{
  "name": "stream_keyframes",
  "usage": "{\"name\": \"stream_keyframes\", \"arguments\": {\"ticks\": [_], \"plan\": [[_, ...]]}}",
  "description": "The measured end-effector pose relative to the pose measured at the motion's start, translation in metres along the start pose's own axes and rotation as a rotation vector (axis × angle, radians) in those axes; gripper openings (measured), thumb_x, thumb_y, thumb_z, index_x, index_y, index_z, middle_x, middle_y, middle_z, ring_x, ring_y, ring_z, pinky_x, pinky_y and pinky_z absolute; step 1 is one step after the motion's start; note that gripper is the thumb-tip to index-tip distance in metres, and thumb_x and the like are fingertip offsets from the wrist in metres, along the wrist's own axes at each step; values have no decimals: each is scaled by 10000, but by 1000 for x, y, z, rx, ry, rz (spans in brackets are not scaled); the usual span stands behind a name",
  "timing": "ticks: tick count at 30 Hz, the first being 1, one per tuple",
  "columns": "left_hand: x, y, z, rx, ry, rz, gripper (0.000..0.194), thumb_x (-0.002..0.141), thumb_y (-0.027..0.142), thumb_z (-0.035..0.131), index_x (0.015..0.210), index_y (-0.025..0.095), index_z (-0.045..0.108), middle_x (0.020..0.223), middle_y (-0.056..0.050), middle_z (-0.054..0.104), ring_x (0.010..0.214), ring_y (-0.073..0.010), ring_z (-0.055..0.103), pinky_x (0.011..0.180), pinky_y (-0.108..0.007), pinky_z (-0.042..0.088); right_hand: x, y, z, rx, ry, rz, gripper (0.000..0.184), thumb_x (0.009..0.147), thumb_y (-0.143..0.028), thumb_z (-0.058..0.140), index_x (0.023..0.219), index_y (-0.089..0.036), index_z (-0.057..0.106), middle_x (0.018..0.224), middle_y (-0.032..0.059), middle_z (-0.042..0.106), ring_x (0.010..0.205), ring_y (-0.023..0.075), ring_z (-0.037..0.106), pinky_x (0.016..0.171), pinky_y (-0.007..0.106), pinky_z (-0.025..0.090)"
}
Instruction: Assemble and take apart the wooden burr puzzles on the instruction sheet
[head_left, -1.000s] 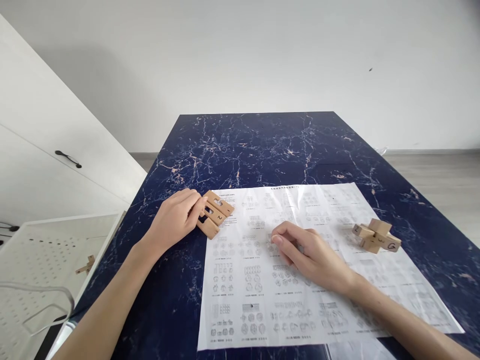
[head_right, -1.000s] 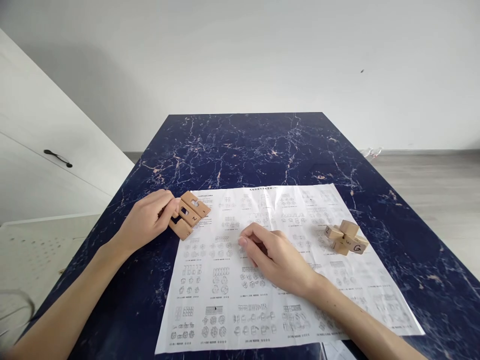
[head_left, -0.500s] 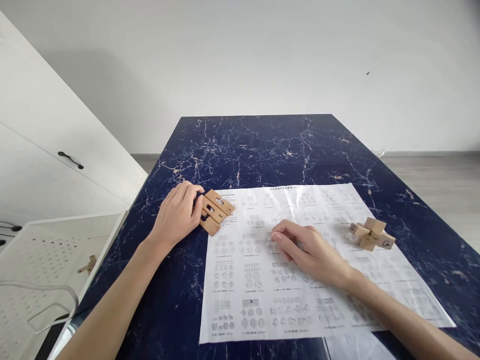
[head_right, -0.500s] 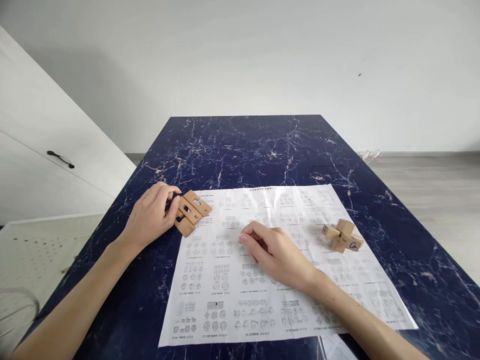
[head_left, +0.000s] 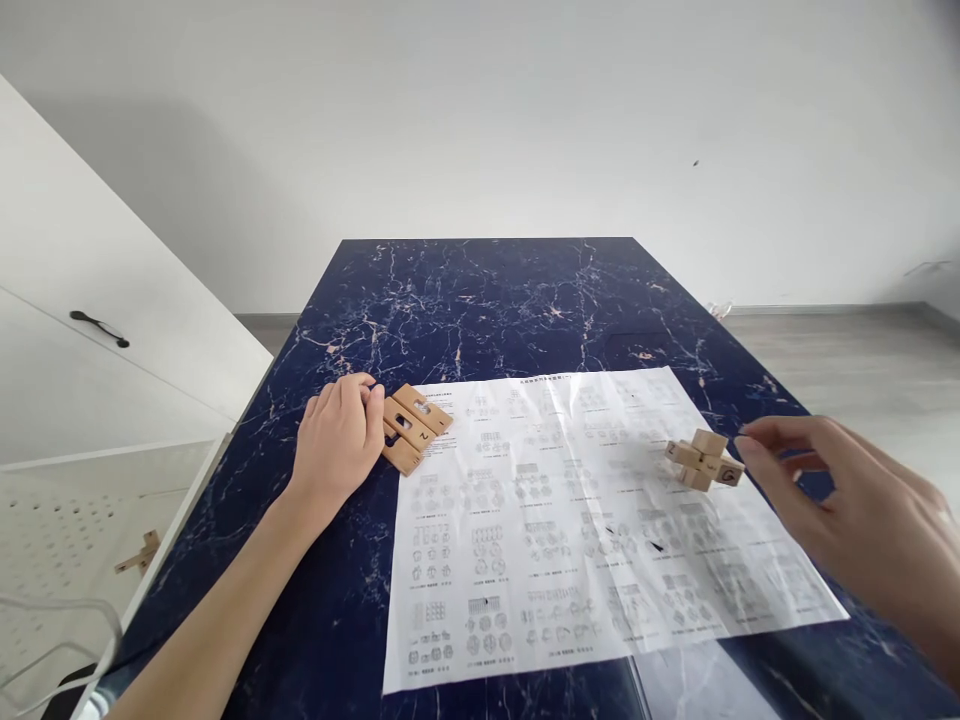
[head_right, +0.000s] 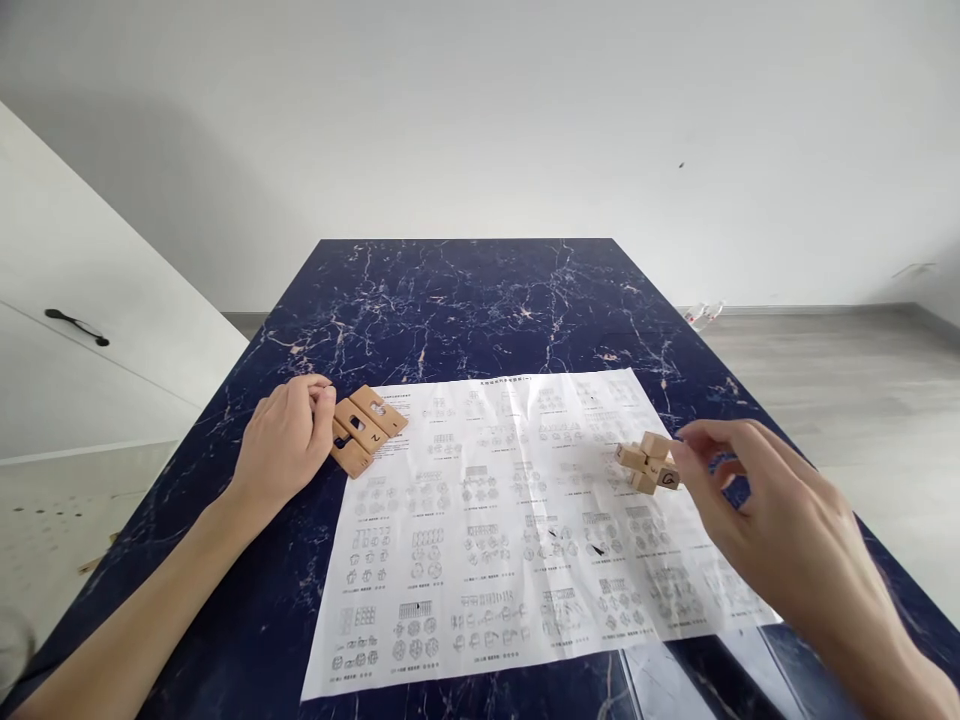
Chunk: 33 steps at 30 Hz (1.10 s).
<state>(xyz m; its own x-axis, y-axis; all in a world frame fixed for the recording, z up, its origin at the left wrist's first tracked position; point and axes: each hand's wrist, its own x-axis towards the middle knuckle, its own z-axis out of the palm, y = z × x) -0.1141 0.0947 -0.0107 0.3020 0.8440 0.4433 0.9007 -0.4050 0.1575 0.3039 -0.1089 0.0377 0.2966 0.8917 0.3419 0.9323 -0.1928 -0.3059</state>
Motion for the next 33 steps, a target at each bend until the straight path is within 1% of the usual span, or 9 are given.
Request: {"name": "stream_keyframes", "arguments": {"ticks": [6, 10, 14, 17, 21, 23, 26, 29, 33], "plan": [[-1, 2, -2, -4, -45, -10, 351, 1112, 369, 275, 1101, 185, 573, 1035, -134, 754, 974, -354, 715, 888, -469, 506, -16, 35, 15, -35, -129, 88, 399, 924, -660, 663, 1090, -302, 607, 913, 112, 786, 612, 312, 732, 488, 393, 532], [-1, 3, -4, -9, -59, -11, 349, 1114, 354, 268, 1094, 187, 574, 1014, -129, 752, 937, -343, 720, 873, -459, 506, -20, 31, 26, -8, -179, 134, 474, 892, -712, 645, 1117, -299, 583, 869, 93, 790, 598, 332, 728, 479, 398, 522], [-1, 2, -3, -13, -55, -15, 340, 1110, 337, 273, 1100, 186, 577, 1003, -128, 753, 919, -344, 720, 861, -466, 511, -12, 20, 29, -7, -194, 119, 430, 913, -671, 621, 1123, -295, 609, 839, 79, 782, 568, 313, 713, 473, 373, 491], [-2, 0, -1, -35, -42, -20, 326, 1109, 333, 286, 1099, 187, 578, 1017, -132, 752, 929, -345, 716, 869, -477, 520, -5, 5, 28, 40, -173, 115, 377, 926, -628, 625, 1055, -274, 629, 809, 74, 777, 533, 277, 692, 471, 352, 474], [0, 0, -1, -138, 28, 9, 263, 1102, 308, 342, 1123, 185, 573, 1101, -146, 727, 1040, -329, 687, 945, -478, 524, 1, -29, 29, 295, -179, 102, 357, 975, -604, 608, 1033, -256, 662, 795, 63, 772, 669, 260, 742, 502, 304, 508], [0, 4, -5, -216, 78, 59, 217, 1098, 295, 390, 1132, 186, 575, 1112, -136, 704, 1054, -303, 671, 966, -457, 525, 3, -49, 33, 464, -262, 82, 363, 1024, -595, 575, 1059, -241, 649, 754, 50, 749, 650, 228, 720, 457, 272, 465], [-2, 16, -14, -375, 99, 135, 149, 1096, 274, 458, 1111, 200, 587, 1098, -101, 684, 1040, -250, 665, 958, -398, 532, 7, -79, 46, 687, -370, -33, 330, 1070, -538, 554, 1079, -216, 626, 771, 50, 743, 666, 202, 718, 518, 276, 513], [-11, 33, -20, -532, -25, 228, 158, 1113, 266, 452, 1118, 216, 602, 1064, -67, 691, 978, -209, 667, 905, -354, 536, 11, -103, 62, 794, -421, -160, 250, 1090, -450, 553, 1105, -209, 615, 865, 74, 773, 782, 211, 753, 586, 288, 554], [-24, 52, -25, -703, -258, 329, 239, 1126, 384, 443, 1234, 217, 576, 1068, -65, 695, 911, -201, 661, 842, -350, 541, 11, -121, 81, 849, -456, -289, 165, 1087, -354, 558, 1147, -207, 604, 918, 77, 784, 814, 206, 756, 654, 309, 583]]}}
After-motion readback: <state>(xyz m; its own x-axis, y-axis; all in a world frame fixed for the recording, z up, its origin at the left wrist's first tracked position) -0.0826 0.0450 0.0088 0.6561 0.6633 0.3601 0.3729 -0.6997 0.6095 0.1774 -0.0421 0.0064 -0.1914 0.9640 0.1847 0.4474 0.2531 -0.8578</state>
